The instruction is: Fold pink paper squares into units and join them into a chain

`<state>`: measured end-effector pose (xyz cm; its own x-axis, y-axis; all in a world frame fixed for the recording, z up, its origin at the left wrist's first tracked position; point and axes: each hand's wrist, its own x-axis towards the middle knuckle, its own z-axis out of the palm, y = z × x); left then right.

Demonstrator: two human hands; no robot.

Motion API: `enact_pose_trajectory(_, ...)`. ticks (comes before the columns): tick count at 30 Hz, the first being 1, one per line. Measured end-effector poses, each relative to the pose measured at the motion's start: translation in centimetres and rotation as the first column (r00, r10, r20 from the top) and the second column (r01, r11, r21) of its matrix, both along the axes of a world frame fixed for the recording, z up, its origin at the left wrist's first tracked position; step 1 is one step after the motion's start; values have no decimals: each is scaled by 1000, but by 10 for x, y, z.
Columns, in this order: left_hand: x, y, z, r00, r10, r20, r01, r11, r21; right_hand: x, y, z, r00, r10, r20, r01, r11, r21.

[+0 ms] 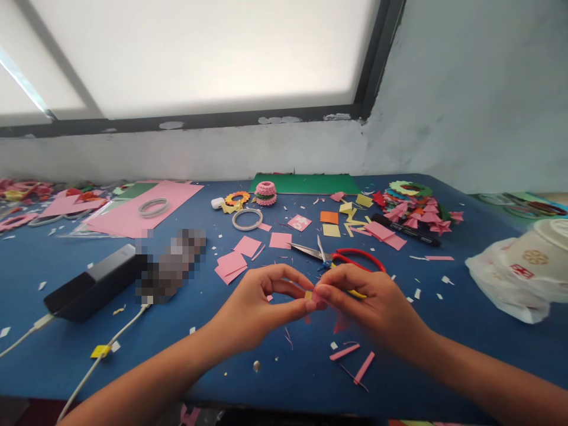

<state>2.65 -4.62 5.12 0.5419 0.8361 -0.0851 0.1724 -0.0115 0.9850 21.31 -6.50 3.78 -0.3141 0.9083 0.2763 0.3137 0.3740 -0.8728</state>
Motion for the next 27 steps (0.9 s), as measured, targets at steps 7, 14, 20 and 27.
enact_pose_trajectory(7, 2, 0, -1, 998, 34, 50, -33, 999, -13, 4, 0, 0, 999, 44, 24, -40, 990, -136)
enact_pose_trajectory(14, 0, 3, 1, 999, -40, 0, 40, 998, -46, 5, 1, 1, 995, 53, -89, -73, 968, -238)
enact_pose_trajectory(20, 2, 4, -2, 991, -10, -130, 21, 997, 77, 3, 3, 1, 993, 86, -83, -108, 944, -312)
enact_pose_trajectory(27, 4, 3, -6, 970, -15, -242, 41, 994, 102, 4, 5, 1, 980, 197, -28, -194, 916, -351)
